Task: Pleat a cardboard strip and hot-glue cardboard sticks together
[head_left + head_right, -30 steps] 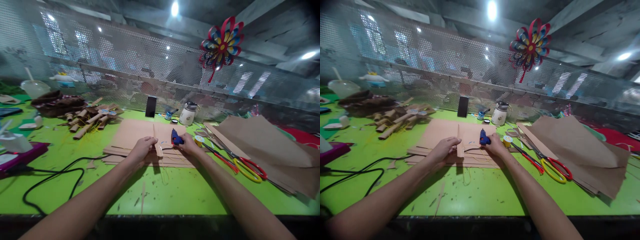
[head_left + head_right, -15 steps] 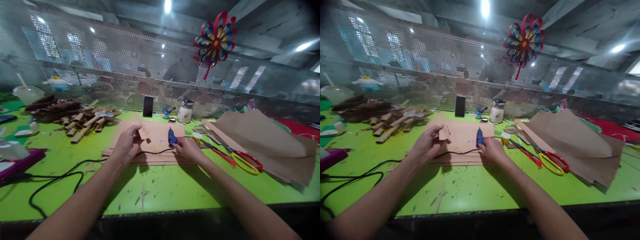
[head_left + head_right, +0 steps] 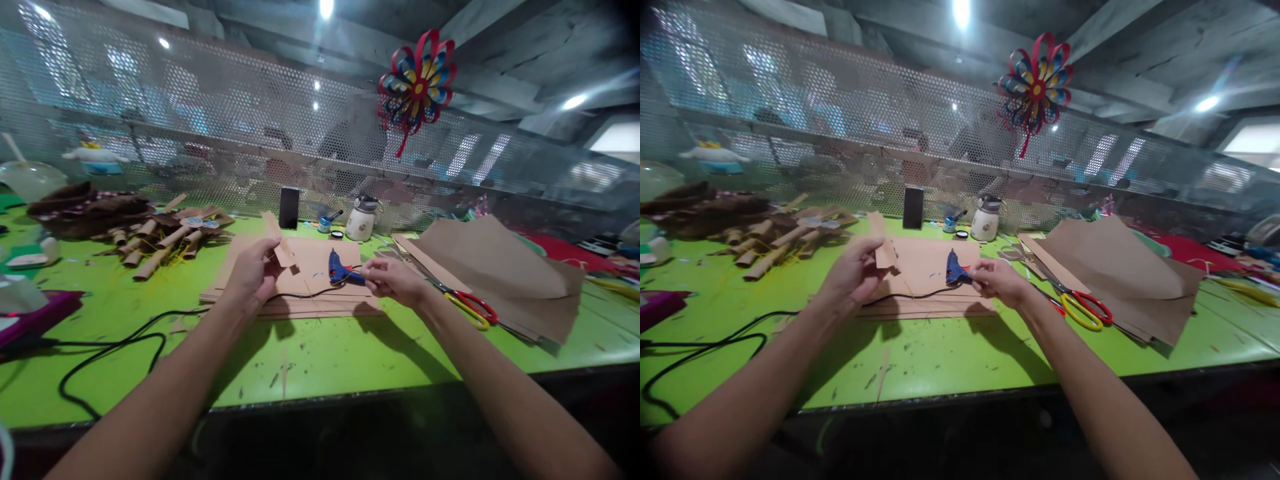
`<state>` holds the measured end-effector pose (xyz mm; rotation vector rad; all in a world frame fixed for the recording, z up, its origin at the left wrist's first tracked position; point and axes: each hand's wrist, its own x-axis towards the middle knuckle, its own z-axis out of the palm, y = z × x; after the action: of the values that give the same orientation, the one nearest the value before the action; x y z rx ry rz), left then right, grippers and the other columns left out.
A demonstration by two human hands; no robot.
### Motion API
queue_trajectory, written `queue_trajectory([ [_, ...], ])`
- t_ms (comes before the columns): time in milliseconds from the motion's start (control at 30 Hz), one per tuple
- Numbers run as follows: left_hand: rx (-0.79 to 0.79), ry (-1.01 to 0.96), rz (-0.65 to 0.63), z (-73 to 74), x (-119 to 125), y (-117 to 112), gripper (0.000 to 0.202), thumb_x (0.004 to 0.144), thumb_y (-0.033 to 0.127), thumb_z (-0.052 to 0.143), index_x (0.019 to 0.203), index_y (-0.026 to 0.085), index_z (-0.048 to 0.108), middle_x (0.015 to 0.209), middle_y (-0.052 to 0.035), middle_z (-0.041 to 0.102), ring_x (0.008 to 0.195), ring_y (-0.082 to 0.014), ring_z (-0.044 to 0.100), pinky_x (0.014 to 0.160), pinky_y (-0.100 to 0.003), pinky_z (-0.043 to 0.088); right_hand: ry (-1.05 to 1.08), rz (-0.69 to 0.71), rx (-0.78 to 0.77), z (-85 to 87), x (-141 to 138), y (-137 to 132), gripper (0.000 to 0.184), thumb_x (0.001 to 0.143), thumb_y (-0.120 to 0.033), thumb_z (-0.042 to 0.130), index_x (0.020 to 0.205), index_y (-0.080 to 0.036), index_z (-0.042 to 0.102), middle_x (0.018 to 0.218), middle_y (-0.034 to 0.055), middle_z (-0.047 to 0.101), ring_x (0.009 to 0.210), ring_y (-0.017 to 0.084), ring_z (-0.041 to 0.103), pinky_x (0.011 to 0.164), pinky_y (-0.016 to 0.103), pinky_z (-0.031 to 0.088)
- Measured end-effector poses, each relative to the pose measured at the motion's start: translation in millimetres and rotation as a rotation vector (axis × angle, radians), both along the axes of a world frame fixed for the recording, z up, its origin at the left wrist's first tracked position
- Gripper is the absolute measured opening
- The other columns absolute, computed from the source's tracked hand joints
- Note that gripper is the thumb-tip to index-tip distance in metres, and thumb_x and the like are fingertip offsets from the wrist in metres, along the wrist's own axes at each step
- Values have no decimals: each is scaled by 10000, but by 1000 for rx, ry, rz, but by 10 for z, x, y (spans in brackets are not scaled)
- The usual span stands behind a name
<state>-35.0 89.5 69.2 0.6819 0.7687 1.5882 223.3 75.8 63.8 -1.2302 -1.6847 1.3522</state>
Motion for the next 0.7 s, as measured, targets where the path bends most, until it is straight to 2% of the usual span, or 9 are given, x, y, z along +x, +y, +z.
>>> queue_trajectory([
  [100, -56, 57, -97, -37, 35, -32, 67, 644, 139, 616, 699, 111, 592, 624, -28, 614, 546, -138, 569, 526, -268, 518, 59, -22, 39, 370, -88, -1, 220, 724, -300, 683, 845, -162, 560, 495, -56, 518, 365, 31, 269, 381, 188, 158],
  [200, -52, 79, -153, -110, 39, -29, 118, 636, 175, 643, 721, 104, 603, 643, -29, 620, 564, -136, 579, 548, -268, 517, 17, -54, 202, 700, -299, 52, 170, 724, -227, 693, 852, -158, 604, 566, -15, 598, 365, 32, 283, 368, 202, 170],
  [267, -18, 94, -170, -174, 45, -21, 153, 632, 200, 667, 736, 104, 609, 656, -23, 617, 583, -128, 581, 551, -246, 507, -58, -84, 326, 843, -466, 153, 85, 747, -158, 663, 820, -153, 620, 603, 7, 632, 373, 36, 314, 369, 207, 203],
  [300, -2, 110, -172, -206, 51, -20, 168, 629, 210, 678, 743, 106, 613, 666, -20, 616, 595, -124, 582, 550, -233, 501, -123, -109, 392, 888, -546, 232, 58, 754, -117, 639, 803, -147, 627, 610, 14, 643, 384, 41, 346, 376, 205, 228],
  [400, 22, 161, -175, -280, 84, -42, 194, 633, 242, 695, 758, 112, 622, 702, -20, 623, 629, -120, 585, 531, -205, 477, -368, -224, 571, 947, -743, 564, 143, 725, -5, 572, 762, -119, 650, 614, 28, 664, 469, 74, 486, 445, 196, 336],
  [500, 10, 202, -200, -311, 129, -95, 210, 637, 270, 703, 762, 119, 628, 737, -24, 640, 619, -109, 578, 509, -191, 451, -422, -268, 631, 989, -885, 906, 169, 682, 36, 554, 722, -92, 657, 595, 26, 662, 572, 108, 569, 537, 203, 407],
  [600, -20, 228, -247, -326, 178, -146, 189, 640, 269, 700, 739, 125, 627, 707, -16, 637, 593, -102, 566, 501, -186, 435, -427, -205, 661, 1057, -1019, 1060, 171, 678, 36, 562, 720, -94, 665, 594, 16, 668, 603, 111, 588, 559, 199, 415],
  [700, -24, 221, -274, -353, 217, -162, 166, 639, 262, 700, 684, 129, 613, 655, -10, 618, 566, -105, 553, 503, -200, 443, -401, -74, 684, 1104, -1120, 985, 178, 697, 24, 567, 746, -110, 672, 627, 18, 687, 600, 105, 591, 547, 194, 412],
])
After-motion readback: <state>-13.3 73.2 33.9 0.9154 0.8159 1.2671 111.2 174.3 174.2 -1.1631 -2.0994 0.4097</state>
